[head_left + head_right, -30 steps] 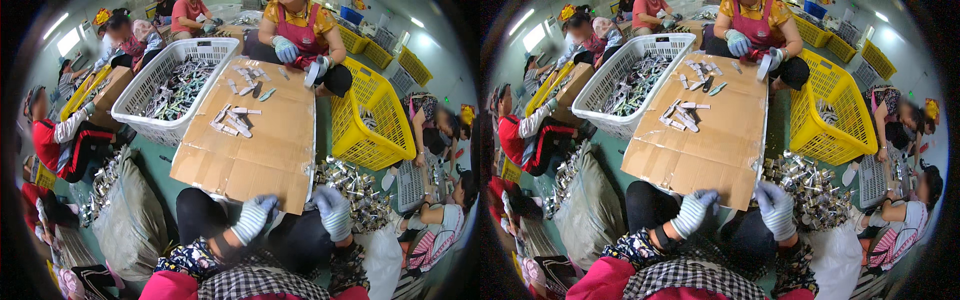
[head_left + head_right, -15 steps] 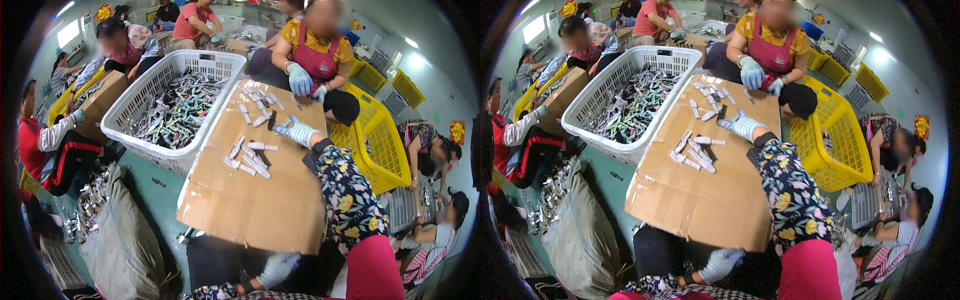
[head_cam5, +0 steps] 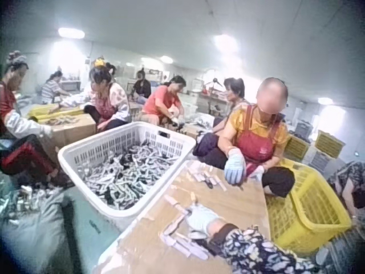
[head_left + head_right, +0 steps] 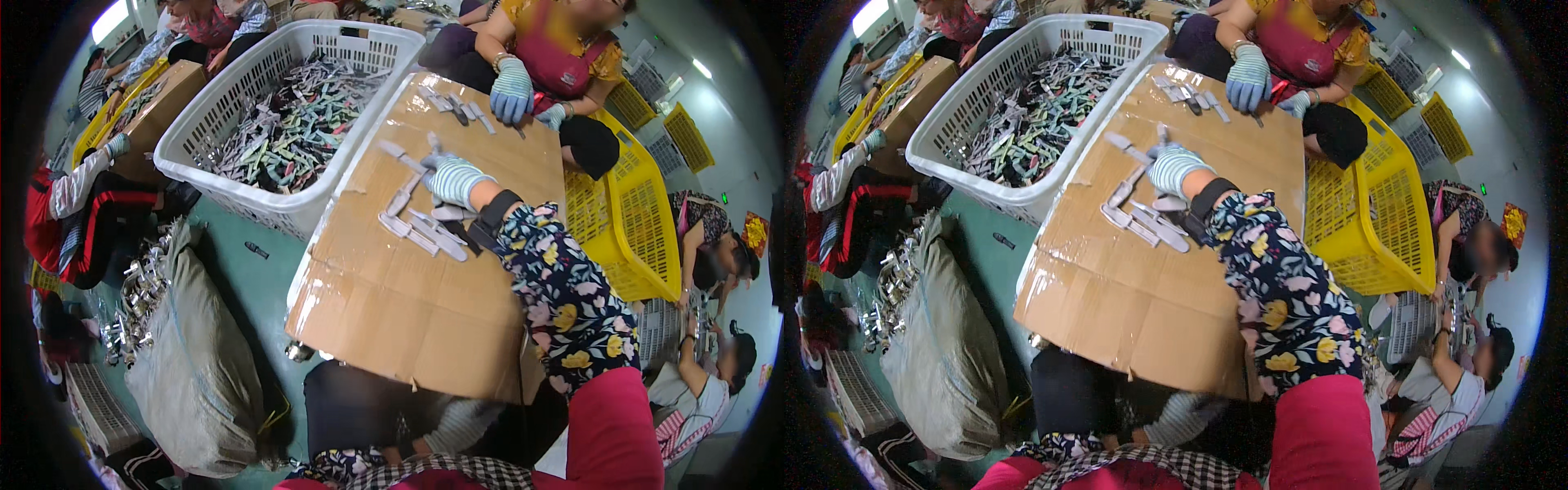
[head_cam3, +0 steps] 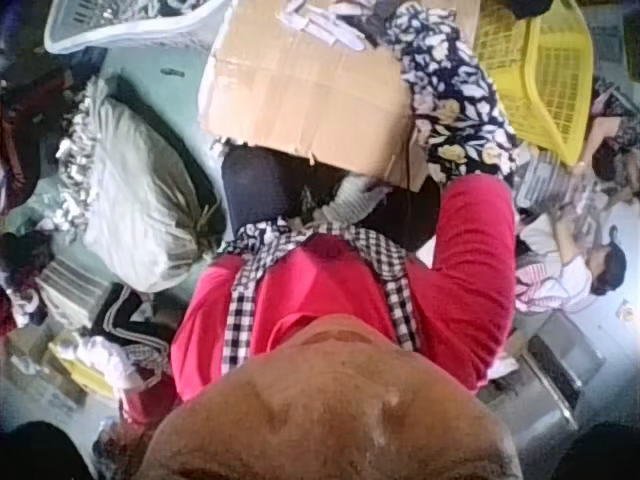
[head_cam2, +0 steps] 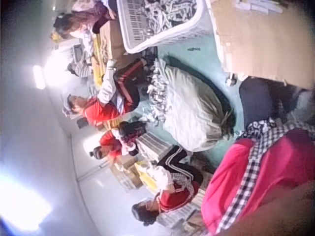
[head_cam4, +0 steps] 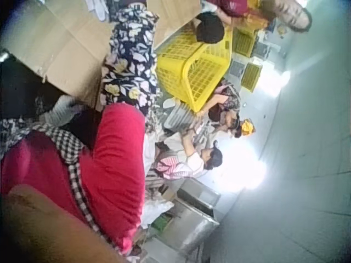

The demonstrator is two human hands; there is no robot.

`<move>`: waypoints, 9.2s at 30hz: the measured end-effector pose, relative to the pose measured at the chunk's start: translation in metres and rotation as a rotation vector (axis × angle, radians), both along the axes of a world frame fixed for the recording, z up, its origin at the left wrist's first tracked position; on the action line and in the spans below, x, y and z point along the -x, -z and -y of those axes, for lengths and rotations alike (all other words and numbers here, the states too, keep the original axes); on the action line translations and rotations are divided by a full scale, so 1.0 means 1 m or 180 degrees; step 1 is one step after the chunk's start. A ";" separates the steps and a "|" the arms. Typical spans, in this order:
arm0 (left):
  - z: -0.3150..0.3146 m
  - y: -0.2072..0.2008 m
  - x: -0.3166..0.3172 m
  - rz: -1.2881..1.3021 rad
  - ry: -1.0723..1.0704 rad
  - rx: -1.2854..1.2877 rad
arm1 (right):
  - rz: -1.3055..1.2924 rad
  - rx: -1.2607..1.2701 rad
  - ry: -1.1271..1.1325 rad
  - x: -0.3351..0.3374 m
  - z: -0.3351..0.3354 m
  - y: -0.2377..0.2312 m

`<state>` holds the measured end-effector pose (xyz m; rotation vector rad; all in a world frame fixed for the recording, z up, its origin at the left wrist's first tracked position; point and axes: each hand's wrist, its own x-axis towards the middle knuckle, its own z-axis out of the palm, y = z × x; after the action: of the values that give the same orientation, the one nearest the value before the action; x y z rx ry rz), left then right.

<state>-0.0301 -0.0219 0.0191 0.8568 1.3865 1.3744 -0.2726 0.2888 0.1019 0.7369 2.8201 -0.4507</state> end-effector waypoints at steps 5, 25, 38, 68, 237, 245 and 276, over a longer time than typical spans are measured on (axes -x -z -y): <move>-0.002 0.001 -0.003 0.0125 -0.0229 -0.0045 | 0.0035 0.0041 -0.0179 -0.072 0.072 -0.010; 0.005 -0.005 -0.002 -0.0085 -0.0260 -0.0107 | 0.0510 -0.0421 -0.0484 -0.030 0.034 -0.016; 0.005 -0.001 -0.010 0.1094 -0.0236 0.0203 | -0.0373 0.0644 -0.0245 -0.198 0.091 -0.089; -0.013 -0.008 -0.044 0.1014 -0.0637 0.0110 | -0.3856 0.1734 0.2552 -0.501 0.162 -0.129; -0.018 0.003 -0.045 0.1167 -0.0309 0.0281 | -0.2027 0.1266 0.1716 -0.400 0.149 0.032; -0.017 -0.001 -0.046 0.1411 -0.0370 0.0289 | -0.1376 0.0277 0.1370 -0.396 0.151 0.014; -0.017 0.001 -0.045 0.1278 -0.0310 0.0232 | -0.1791 -0.1089 0.0064 -0.384 0.166 -0.004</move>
<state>0.0151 -0.0051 0.0184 0.4376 1.1674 1.4655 0.1111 0.1227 0.1064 0.8011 3.4793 -0.1967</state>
